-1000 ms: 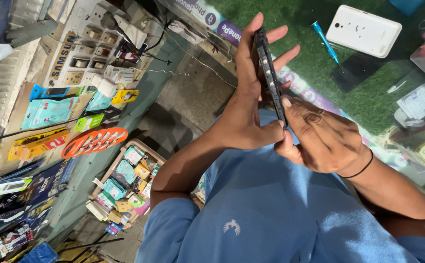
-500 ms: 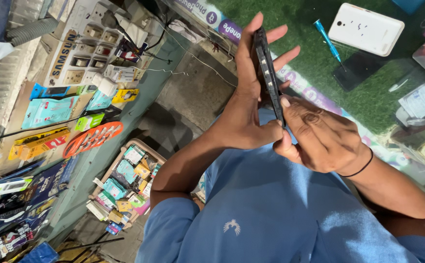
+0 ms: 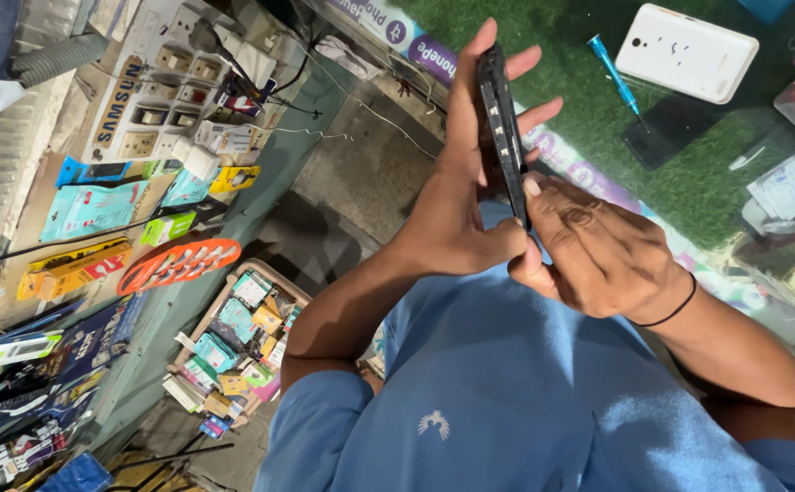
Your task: The person works at a glass counter on a black mobile phone, prying open its back cover with a blue pry tool, removing the battery, and manipulating the phone's edges and internal components by hand while a white phone lies on the counter nearby.
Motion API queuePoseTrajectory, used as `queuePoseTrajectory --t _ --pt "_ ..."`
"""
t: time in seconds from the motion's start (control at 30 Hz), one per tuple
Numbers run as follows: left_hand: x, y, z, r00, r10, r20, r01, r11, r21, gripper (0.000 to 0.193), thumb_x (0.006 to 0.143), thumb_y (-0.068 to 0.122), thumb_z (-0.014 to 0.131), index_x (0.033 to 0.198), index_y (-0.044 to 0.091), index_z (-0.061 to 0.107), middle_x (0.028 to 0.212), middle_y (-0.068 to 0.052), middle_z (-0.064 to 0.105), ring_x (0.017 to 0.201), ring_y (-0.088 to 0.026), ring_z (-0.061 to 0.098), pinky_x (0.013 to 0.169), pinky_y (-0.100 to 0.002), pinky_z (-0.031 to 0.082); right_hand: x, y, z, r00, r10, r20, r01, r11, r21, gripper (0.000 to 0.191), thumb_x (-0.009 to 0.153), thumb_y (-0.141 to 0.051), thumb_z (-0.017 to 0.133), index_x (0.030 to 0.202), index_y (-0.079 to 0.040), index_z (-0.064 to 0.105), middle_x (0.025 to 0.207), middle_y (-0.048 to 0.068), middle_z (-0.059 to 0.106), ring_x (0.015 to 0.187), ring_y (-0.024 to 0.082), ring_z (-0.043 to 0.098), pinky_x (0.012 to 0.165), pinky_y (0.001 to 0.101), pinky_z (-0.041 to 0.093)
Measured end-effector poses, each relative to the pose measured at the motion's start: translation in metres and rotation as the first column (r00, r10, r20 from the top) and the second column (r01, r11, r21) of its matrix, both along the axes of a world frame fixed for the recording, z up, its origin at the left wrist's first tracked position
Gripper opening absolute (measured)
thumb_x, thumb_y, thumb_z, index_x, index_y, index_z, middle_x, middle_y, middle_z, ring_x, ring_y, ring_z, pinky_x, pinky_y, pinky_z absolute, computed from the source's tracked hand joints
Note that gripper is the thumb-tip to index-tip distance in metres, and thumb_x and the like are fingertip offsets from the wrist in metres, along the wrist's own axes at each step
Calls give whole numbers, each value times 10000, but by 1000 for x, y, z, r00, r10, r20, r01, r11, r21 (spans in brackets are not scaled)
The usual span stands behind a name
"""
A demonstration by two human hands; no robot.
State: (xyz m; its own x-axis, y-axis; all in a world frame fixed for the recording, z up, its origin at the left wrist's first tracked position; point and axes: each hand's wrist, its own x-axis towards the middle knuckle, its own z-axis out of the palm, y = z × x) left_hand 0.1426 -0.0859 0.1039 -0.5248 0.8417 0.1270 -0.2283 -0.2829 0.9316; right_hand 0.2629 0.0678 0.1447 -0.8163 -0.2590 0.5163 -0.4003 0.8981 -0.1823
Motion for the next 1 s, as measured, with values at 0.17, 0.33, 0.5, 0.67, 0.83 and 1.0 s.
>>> queuePoseTrajectory --t 0.17,0.33,0.5,0.67,0.83,1.0 --pt "1 0 1 1000 3 23 -3 1000 -5 1049 948 -75 641 1662 264 -48 1645 -125 258 1439 -264 498 1067 -297 470 0 5 -1 1000 13 -5 -13 1000 -11 302 908 -66 730 1055 193 678 987 277 733 921 371 767 831 404 627" --pt "0 2 1 1000 19 1 -19 1000 -16 1037 952 -77 655 1661 253 -25 1616 -133 303 1369 -262 566 1043 -305 510 0 7 -1 1000 29 1 -29 999 -24 302 897 -48 731 1056 204 677 959 270 732 892 363 766 818 400 624" --pt "-2 2 0 1000 10 -1 -10 1000 3 1041 972 -63 669 1659 256 -45 1635 -114 264 1413 -256 532 1044 -295 524 -2 8 -2 999 29 -25 -31 996 -83 295 894 -23 733 1073 203 670 978 275 733 932 381 766 848 405 631" --pt "-4 2 0 1000 -7 -8 7 1000 13 1119 914 -11 721 1650 267 -74 1630 -107 249 1455 -267 488 1020 -286 508 -2 8 0 1000 19 -7 -20 995 -97 300 886 -30 737 1072 196 672 994 277 737 952 384 766 857 408 630" --pt "-5 1 -1 999 -16 -40 16 1000 -13 1201 835 37 756 1645 276 -98 1635 -105 240 1472 -278 476 1039 -306 492 -3 7 -1 1000 28 -11 -29 995 -92 293 895 -16 733 1079 204 670 977 264 734 942 372 769 857 399 632" --pt "-6 2 0 996 -13 -85 11 1000 -24 1211 837 30 771 1639 282 -101 1633 -107 239 1452 -273 496 1053 -318 487 -3 7 -1 1000 23 -15 -24 997 -69 297 894 -26 732 1075 203 676 952 258 733 926 363 769 841 397 629"
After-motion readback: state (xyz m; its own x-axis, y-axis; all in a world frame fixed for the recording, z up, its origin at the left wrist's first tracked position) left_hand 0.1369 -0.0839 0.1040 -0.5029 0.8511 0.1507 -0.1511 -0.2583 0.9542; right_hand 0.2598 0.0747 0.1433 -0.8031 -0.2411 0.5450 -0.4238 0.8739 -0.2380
